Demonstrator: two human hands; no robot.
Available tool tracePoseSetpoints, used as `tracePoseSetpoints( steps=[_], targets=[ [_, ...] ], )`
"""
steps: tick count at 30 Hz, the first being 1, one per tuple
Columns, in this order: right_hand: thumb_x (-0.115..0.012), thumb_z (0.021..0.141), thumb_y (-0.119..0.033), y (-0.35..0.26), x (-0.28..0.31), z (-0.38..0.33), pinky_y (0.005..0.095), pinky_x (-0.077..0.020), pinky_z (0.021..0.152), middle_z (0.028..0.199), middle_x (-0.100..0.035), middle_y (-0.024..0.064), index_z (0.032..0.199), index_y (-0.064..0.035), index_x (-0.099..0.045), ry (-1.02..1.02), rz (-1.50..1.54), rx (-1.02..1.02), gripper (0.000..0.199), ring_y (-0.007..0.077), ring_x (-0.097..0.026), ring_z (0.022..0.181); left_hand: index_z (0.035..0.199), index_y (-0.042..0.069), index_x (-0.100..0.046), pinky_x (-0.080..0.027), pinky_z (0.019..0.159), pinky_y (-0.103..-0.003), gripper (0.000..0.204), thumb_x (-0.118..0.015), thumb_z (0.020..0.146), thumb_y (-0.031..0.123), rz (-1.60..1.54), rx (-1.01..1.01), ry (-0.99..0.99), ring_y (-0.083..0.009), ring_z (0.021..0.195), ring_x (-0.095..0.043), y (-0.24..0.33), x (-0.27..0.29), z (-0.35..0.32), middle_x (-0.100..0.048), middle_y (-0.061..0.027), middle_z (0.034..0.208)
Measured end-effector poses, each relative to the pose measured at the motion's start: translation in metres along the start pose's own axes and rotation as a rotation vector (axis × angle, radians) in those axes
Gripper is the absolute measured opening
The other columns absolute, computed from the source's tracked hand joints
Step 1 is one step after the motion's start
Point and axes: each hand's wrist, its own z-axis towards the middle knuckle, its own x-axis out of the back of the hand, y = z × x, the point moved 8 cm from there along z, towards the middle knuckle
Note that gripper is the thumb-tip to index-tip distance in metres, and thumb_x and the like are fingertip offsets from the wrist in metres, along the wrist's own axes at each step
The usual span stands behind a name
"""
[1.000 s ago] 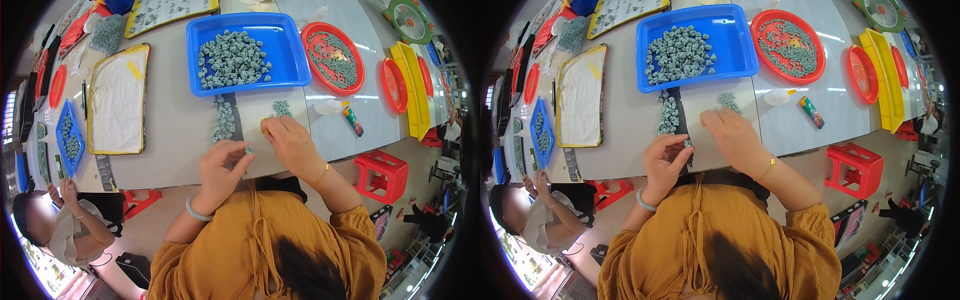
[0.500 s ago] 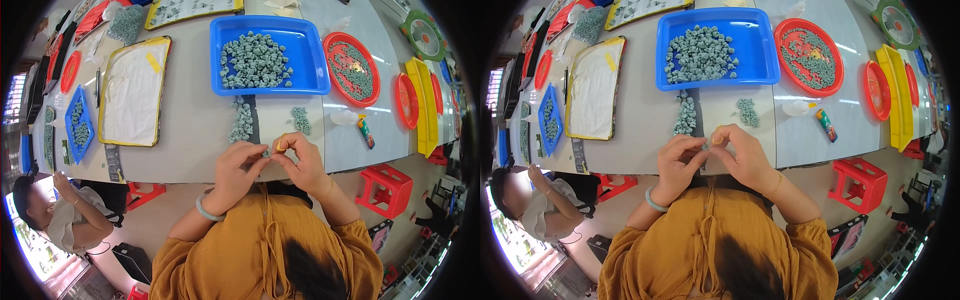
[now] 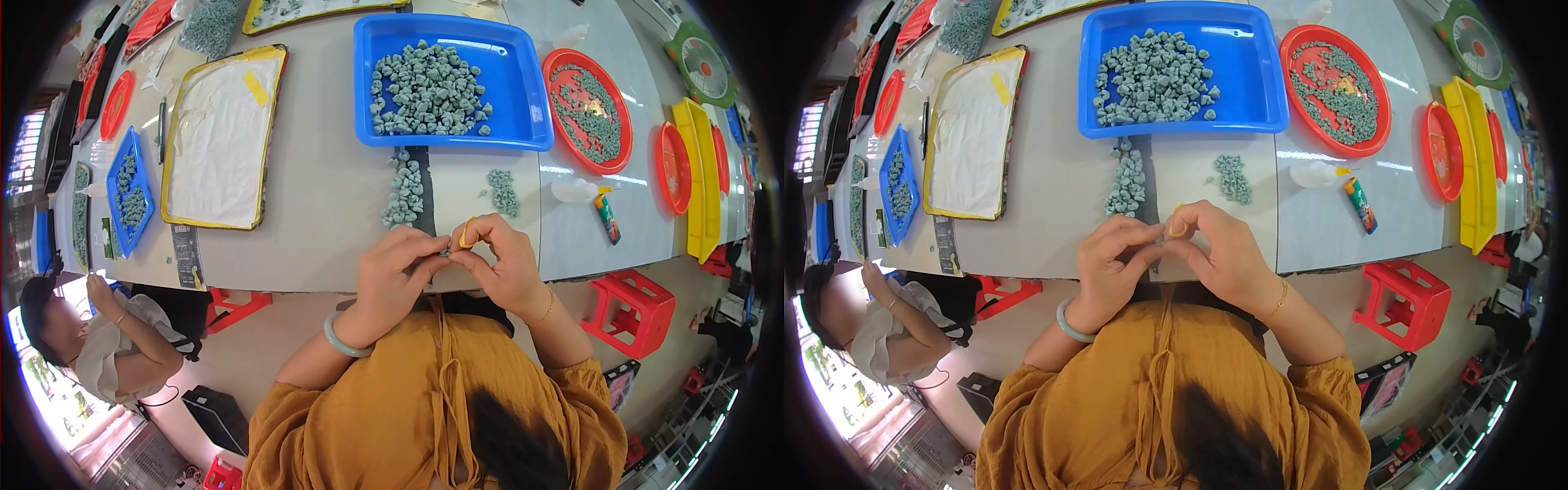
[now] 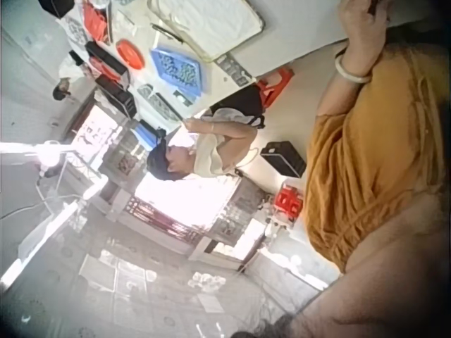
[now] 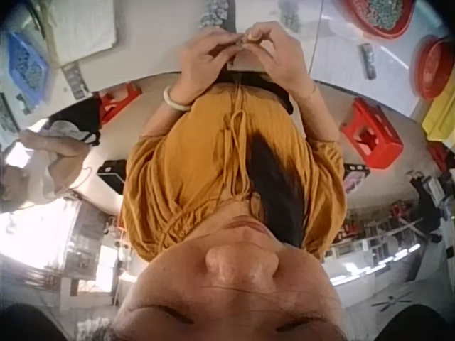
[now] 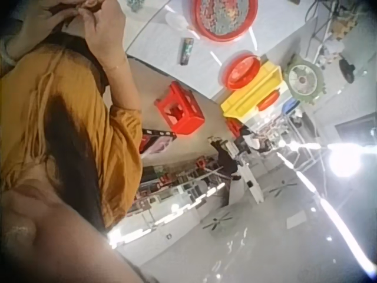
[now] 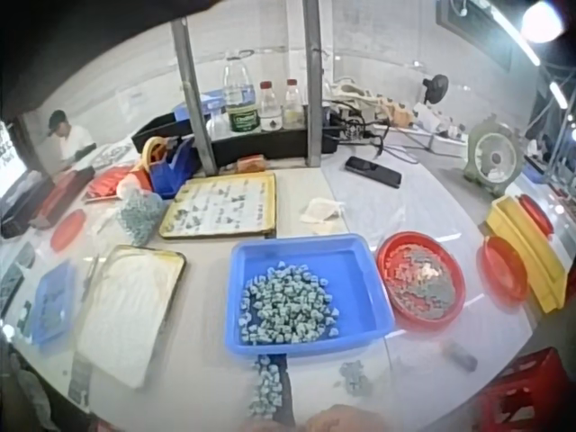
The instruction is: The person applies glue to miniature figurines using a glue bottle and attaches small pieces to them by hand.
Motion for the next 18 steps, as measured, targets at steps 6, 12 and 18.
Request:
tracePoseSetpoints(
  steps=[6, 12, 18],
  targets=[
    [-0.059, 0.078, 0.006, 0.000, 0.001, -0.001, 0.0262, -0.0451, 0.071, 0.078, -0.058, 0.0092, 0.087, -0.0017, -0.045, 0.010, -0.006, -0.001, 0.018, 0.0158, -0.057, 0.074, 0.090, 0.002, -0.066, -0.043, 0.053, -0.022, 0.026, -0.067, 0.067, -0.009, 0.003, -0.002, -0.002, -0.0117, 0.062, -0.053, 0.001, 0.000, 0.001, -0.056, -0.0049, 0.075],
    [-0.058, 0.078, 0.007, 0.000, -0.001, -0.001, 0.0263, -0.0451, 0.071, 0.078, -0.058, 0.0096, 0.087, -0.0016, -0.044, -0.010, 0.018, -0.011, 0.019, 0.0146, -0.056, 0.074, 0.090, 0.002, -0.066, -0.042, 0.052, -0.022, 0.025, -0.068, 0.067, -0.008, -0.004, 0.006, -0.004, -0.0121, 0.061, -0.053, 0.001, -0.001, -0.001, -0.056, -0.0048, 0.074],
    [-0.061, 0.073, 0.010, 0.019, 0.000, -0.002, 0.0244, -0.0429, 0.071, 0.081, -0.050, 0.0048, 0.089, -0.0055, -0.040, 0.061, 0.313, -0.175, 0.030, 0.0119, -0.052, 0.075, 0.090, 0.002, -0.066, -0.042, 0.050, -0.023, 0.025, -0.070, 0.066, -0.007, 0.041, -0.101, 0.008, -0.0135, 0.060, -0.053, 0.008, -0.002, 0.000, -0.057, -0.0058, 0.075]
  ],
)
